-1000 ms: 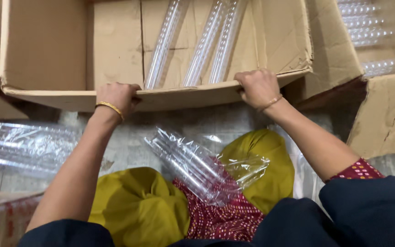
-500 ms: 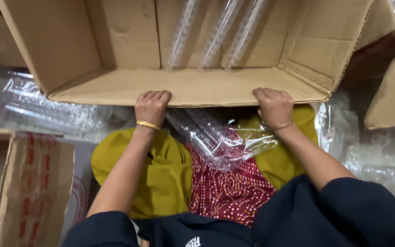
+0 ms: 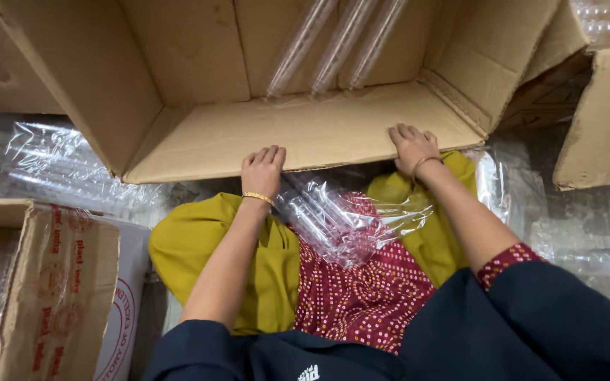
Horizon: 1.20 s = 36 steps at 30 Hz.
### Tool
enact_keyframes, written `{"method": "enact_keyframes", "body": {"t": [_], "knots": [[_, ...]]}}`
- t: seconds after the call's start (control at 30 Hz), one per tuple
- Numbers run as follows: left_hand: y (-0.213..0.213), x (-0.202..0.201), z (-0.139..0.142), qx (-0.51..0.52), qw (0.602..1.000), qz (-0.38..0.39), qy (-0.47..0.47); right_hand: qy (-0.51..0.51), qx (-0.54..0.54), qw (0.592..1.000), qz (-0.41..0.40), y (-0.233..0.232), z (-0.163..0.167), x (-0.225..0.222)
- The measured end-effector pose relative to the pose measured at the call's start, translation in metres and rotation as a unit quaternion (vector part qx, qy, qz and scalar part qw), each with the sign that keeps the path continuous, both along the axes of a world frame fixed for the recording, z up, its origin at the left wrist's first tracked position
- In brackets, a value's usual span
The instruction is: The person sits on the floor and packs stacks of clear plastic cups into a cardboard box. They remove the cups from plastic wrapping, place them into the box, and then re-wrap them. The person repeats this process with multiple stacks of cups.
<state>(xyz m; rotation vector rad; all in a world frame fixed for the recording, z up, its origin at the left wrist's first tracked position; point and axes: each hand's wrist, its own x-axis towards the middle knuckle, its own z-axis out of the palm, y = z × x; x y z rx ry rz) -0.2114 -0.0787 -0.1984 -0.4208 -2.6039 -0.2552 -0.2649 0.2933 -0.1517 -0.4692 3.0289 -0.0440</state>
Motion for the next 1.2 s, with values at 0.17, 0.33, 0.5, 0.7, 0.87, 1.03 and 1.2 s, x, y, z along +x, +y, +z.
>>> {"method": "enact_keyframes", "body": {"t": [0.17, 0.33, 0.5, 0.7, 0.87, 1.03, 1.2], "knots": [[0.013, 0.022, 0.002, -0.013, 0.999, -0.007, -0.028, 0.011, -0.007, 1.000, -0.012, 0.018, -0.010, 0.014], [0.030, 0.052, 0.046, -0.048, 0.990, -0.026, -0.132, -0.014, 0.014, 0.999, 0.026, 0.036, -0.016, 0.022], [0.034, -0.019, 0.082, -0.161, 0.846, -0.100, -0.498, -0.015, 0.011, 0.999, 0.029, 0.038, -0.024, 0.028], [0.007, -0.149, 0.039, 0.139, 0.918, 0.124, -0.350, -0.006, 0.004, 0.998, 0.055, 0.031, -0.009, 0.031], [0.006, -0.197, 0.006, 0.315, 0.925, 0.127, -0.167, -0.005, 0.005, 0.999, 0.048, 0.015, 0.018, 0.042], [0.025, -0.181, -0.019, 0.381, 0.888, 0.182, -0.183, -0.001, -0.011, 0.999, 0.043, 0.004, 0.040, 0.047], [0.014, -0.162, -0.019, 0.422, 0.874, 0.181, -0.160, -0.017, -0.009, 0.999, 0.034, -0.001, 0.048, 0.043]]}}
